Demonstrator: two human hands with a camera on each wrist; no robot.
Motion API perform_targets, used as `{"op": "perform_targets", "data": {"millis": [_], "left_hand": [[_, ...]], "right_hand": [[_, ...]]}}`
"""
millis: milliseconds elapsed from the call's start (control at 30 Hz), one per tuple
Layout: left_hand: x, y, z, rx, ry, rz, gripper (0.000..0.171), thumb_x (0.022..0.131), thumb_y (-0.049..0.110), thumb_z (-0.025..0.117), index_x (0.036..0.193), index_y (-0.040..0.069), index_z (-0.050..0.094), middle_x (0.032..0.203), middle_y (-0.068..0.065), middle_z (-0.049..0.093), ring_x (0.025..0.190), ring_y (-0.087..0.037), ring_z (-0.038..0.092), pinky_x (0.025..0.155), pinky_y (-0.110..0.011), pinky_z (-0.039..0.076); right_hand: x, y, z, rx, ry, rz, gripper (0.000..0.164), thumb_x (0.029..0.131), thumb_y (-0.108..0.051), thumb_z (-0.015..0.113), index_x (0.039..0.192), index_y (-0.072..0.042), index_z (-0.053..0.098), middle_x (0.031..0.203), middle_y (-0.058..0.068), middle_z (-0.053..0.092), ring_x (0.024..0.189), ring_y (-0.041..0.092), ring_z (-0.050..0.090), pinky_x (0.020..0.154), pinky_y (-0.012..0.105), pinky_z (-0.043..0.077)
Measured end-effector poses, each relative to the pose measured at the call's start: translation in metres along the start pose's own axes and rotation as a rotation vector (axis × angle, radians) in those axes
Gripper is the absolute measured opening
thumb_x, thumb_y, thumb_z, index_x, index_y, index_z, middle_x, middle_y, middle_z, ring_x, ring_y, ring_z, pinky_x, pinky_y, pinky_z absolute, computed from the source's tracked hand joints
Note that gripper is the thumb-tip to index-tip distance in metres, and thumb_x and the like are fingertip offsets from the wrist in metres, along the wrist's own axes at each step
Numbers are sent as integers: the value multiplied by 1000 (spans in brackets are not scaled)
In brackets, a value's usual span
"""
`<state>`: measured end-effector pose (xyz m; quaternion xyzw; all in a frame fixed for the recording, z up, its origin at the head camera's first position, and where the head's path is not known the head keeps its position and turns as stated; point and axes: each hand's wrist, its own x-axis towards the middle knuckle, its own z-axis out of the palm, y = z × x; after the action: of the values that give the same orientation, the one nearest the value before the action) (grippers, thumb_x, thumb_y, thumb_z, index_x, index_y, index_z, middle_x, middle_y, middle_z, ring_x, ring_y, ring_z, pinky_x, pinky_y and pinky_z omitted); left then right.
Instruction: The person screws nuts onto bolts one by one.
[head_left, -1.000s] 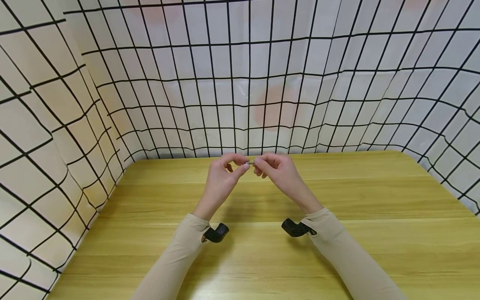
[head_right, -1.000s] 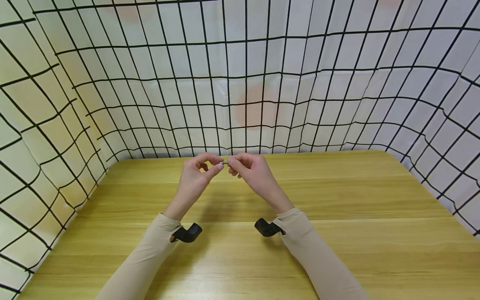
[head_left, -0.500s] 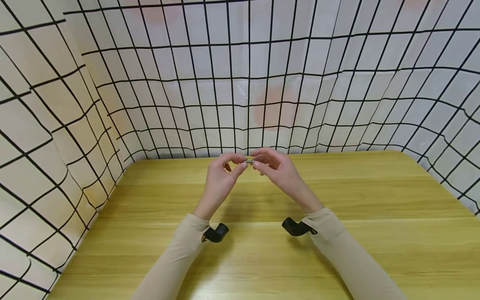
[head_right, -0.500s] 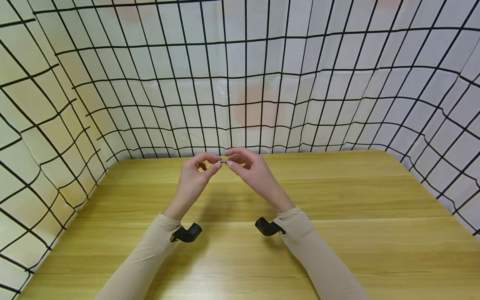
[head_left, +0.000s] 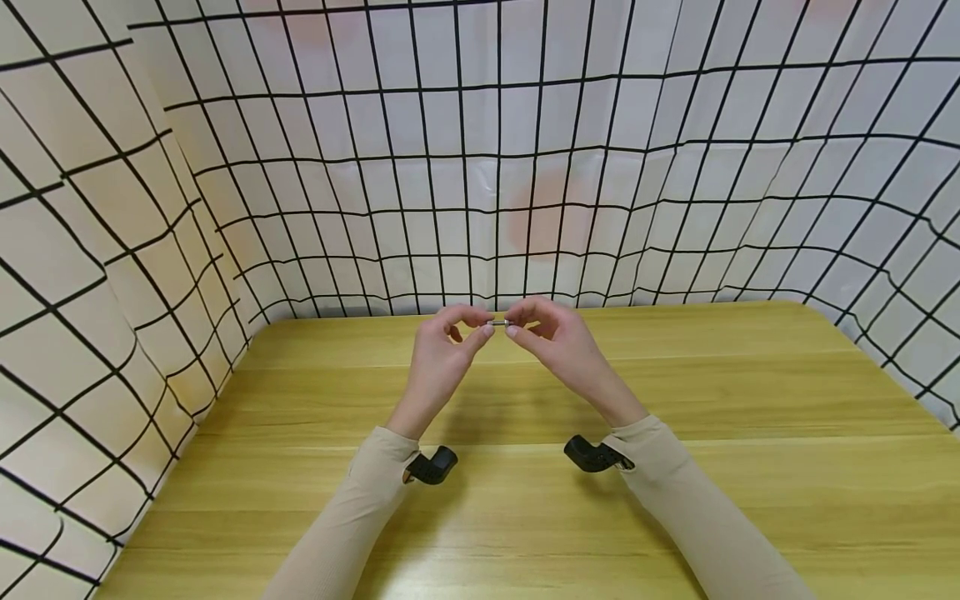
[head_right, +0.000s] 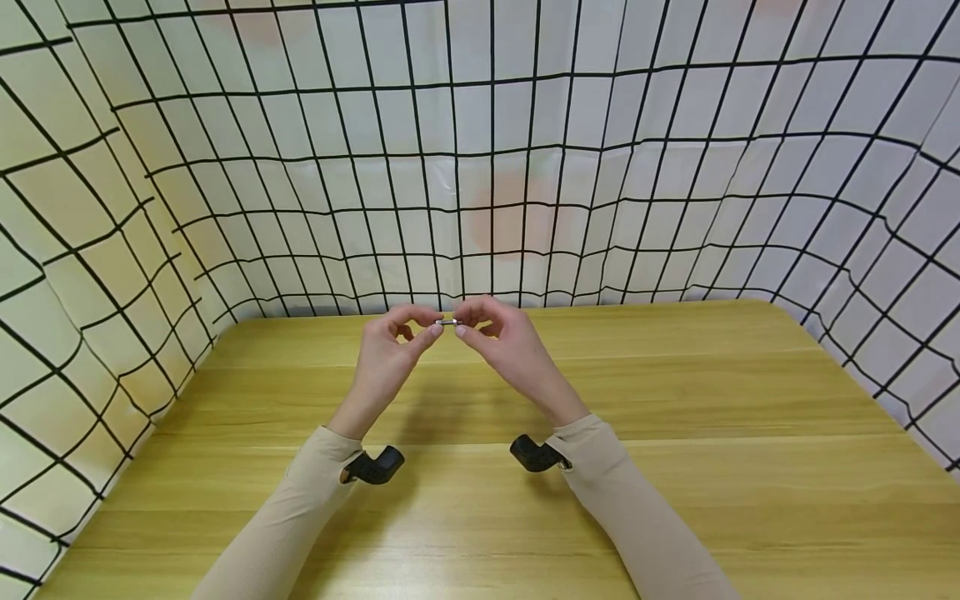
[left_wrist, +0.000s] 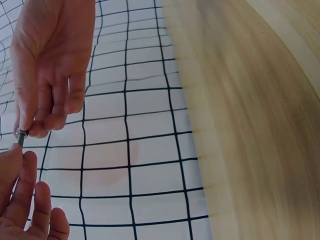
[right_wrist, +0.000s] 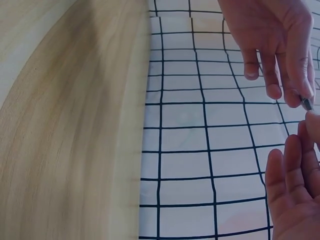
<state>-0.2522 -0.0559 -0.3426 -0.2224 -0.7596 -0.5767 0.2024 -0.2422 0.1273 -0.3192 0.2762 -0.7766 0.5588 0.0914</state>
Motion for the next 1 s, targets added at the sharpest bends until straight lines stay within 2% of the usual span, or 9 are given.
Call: {"op": "perform_targets", "data": {"millis": [133,200,367,433,567,700,800,1000], "left_hand": [[-4,22,-4,0,-1,4,8,90,-1,69,96,-6,70,98,-17,69,93,-31,58,74,-40,38],[-6,30,-5,-2,1,5,8,89,-3,69,96,-6,70,98,-17,69,93,-32,57,74,-41,38],[-2,5,-1,-18,-1,3,10,88,0,72,98,-3,72,100,-15,69,95,-33,58,75,-41,37],[0,-5,1,-22,-3,8,11,89,4,73,98,1,74,101,-12,70,95,-29,59,75,-41,37],[-2,-5,2,-23,-5,24,10,89,10,74,98,7,75,101,-5,70,93,-22,59,75,-43,39],[-2,-5,1,-6,-6,24,8,90,11,73,97,9,75,100,-2,70,93,-20,59,75,-41,39],[-2,-5,1,13,-5,22,8,90,11,73,97,9,75,99,0,70,93,-21,59,74,-38,39],[-1,-4,1,23,1,19,8,90,8,72,98,7,74,99,1,70,94,-20,59,74,-38,39]], "right_hand": [[0,0,0,-3,2,38,17,97,-4,61,112,5,63,105,15,63,94,29,58,80,33,49],[-1,-1,0,0,1,48,17,98,-6,61,111,5,64,103,15,64,93,33,58,78,31,48],[-1,-1,0,-3,-10,53,16,99,-8,58,107,5,65,97,15,65,88,34,57,74,32,49],[0,0,0,-12,-12,53,17,100,-8,57,105,5,66,94,14,65,85,28,57,75,33,50],[1,7,0,-1,-9,64,19,102,-10,55,102,5,67,89,10,66,82,21,59,77,39,52],[4,25,0,29,0,75,19,102,-12,55,100,2,68,88,12,67,82,22,60,78,45,52],[6,36,1,34,6,79,22,102,-17,56,100,-1,70,90,15,68,84,25,61,77,43,52],[6,37,0,35,-1,72,34,105,-30,50,102,-1,69,93,15,69,88,26,61,78,40,51]]}}
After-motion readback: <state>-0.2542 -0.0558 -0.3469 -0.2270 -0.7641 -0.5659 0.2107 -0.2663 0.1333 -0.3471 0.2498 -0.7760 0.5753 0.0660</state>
